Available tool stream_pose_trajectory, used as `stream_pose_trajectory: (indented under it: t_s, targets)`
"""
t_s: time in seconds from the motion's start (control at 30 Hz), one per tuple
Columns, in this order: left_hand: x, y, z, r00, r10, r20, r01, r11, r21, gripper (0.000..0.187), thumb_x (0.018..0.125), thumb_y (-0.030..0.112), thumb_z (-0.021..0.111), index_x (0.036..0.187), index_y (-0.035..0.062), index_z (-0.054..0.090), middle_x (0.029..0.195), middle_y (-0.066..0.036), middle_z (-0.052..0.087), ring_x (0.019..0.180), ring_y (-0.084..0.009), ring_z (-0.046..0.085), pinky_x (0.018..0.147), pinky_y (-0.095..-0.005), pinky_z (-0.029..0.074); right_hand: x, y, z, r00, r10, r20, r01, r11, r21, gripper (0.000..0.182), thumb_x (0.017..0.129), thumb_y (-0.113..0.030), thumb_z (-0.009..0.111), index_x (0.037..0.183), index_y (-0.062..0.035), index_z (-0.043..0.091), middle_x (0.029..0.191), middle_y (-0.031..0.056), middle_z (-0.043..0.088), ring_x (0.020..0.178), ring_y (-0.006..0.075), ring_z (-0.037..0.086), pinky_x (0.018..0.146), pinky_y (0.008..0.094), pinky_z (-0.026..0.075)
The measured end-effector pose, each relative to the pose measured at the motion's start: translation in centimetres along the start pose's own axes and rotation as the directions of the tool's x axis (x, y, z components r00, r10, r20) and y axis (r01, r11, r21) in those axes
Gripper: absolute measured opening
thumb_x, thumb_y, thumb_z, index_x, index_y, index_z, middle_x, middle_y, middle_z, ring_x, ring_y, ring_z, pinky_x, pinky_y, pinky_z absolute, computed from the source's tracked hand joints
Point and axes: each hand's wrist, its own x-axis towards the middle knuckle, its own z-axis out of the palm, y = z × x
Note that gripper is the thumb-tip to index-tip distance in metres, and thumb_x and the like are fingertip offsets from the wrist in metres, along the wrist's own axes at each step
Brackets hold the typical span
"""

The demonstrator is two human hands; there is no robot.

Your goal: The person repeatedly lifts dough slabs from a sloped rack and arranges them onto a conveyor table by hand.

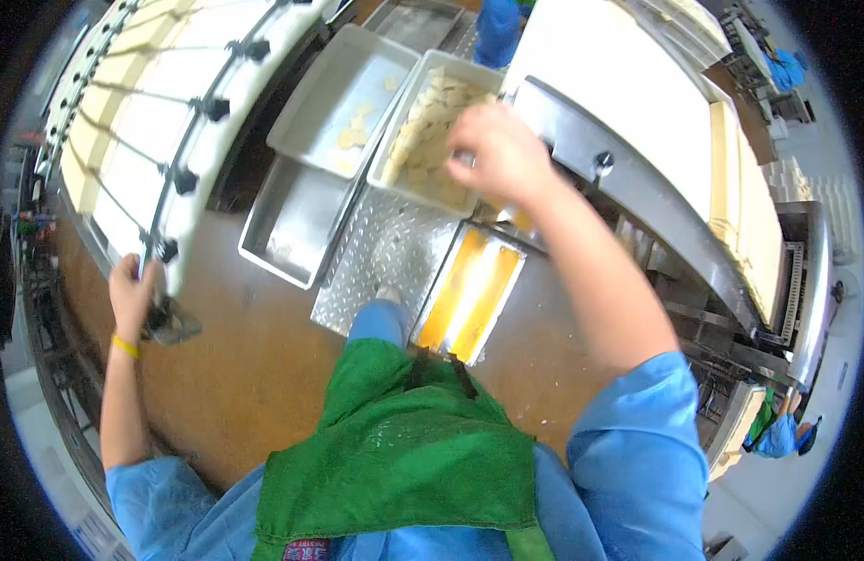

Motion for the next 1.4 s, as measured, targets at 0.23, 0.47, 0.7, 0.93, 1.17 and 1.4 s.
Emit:
stream_pose_trajectory:
  t_s: [0.23, 0.47, 0.7, 0.93, 1.17, 1.4]
  targets:
    - [-0.4, 1.3, -0.2, 0.999, -0.034, 0.003, 0.034, 0.997, -0.069, 0.030, 0.075, 0.020, 0.070, 0.069, 0.0008, 0.047, 0.063, -0.014, 0.045, 0.057, -0.0282, 0.044, 0.055, -0.0398, 0.037, 0.0, -0.4, -0.4, 0.987, 0.158, -0.003, -0.157, 0.983, 0.098, 0.015, 0.065, -0.019, 0.073, 0.075, -0.0105, 0.065, 0.090, 0.0040, 0.065, 0.100, 0.0243, 0.060, 0.091, 0.0387, 0.045]
    - [-0.1, 2.7, -1.1, 0.997, 0.000, 0.076, 0.005, 0.997, -0.071, 0.032, 0.079, 0.023, 0.066, 0.070, 0.0024, 0.044, 0.063, -0.016, 0.045, 0.058, -0.0341, 0.045, 0.056, -0.0433, 0.037, -0.1, -0.6, -0.2, 0.989, 0.145, 0.005, -0.145, 0.988, 0.051, 0.017, 0.070, -0.025, 0.072, 0.072, -0.0104, 0.064, 0.089, 0.0026, 0.062, 0.105, 0.0217, 0.055, 0.102, 0.0403, 0.038]
    - [0.2, 2.5, -1.3, 0.982, 0.007, 0.189, -0.016, 0.999, 0.048, 0.029, 0.082, 0.024, 0.065, 0.077, 0.0009, 0.049, 0.073, -0.019, 0.052, 0.068, -0.0387, 0.052, 0.062, -0.0453, 0.041, -4.2, -2.7, -4.5, 0.862, 0.457, -0.218, -0.406, 0.881, 0.242, 0.029, 0.075, -0.021, 0.068, 0.100, -0.0073, 0.062, 0.120, 0.0132, 0.056, 0.115, 0.0298, 0.049, 0.102, 0.0447, 0.034]
    - [1.0, 4.5, -2.5, 0.933, -0.138, 0.334, 0.056, 0.968, 0.243, 0.027, 0.086, 0.025, 0.061, 0.089, 0.0000, 0.052, 0.085, -0.023, 0.059, 0.080, -0.0429, 0.058, 0.069, -0.0489, 0.046, -17.7, 3.3, -6.8, 0.375, 0.819, -0.434, -0.770, 0.536, 0.346, 0.019, 0.079, -0.008, 0.062, 0.097, -0.0043, 0.062, 0.108, 0.0135, 0.060, 0.101, 0.0335, 0.055, 0.089, 0.0405, 0.042]
    - [2.0, 5.2, -1.4, 0.843, -0.387, 0.374, 0.235, 0.890, 0.390, 0.033, 0.085, 0.028, 0.063, 0.094, -0.0007, 0.050, 0.094, -0.024, 0.059, 0.087, -0.0446, 0.060, 0.073, -0.0506, 0.048, -22.8, 10.3, -7.6, 0.156, 0.897, -0.413, -0.757, 0.378, 0.534, 0.023, 0.087, -0.002, 0.053, 0.111, 0.0004, 0.052, 0.109, 0.0121, 0.051, 0.094, 0.0219, 0.052, 0.085, 0.0317, 0.043]
    - [-0.2, 1.5, 1.8, 0.761, -0.601, 0.245, 0.570, 0.799, 0.190, 0.026, 0.088, 0.020, 0.055, 0.102, 0.0002, 0.045, 0.101, -0.025, 0.057, 0.090, -0.0452, 0.059, 0.075, -0.0505, 0.048, -23.2, 11.5, -7.0, 0.201, 0.923, -0.327, -0.808, 0.345, 0.478, 0.027, 0.083, 0.001, 0.054, 0.109, -0.0004, 0.053, 0.112, 0.0154, 0.047, 0.096, 0.0261, 0.051, 0.084, 0.0327, 0.044]
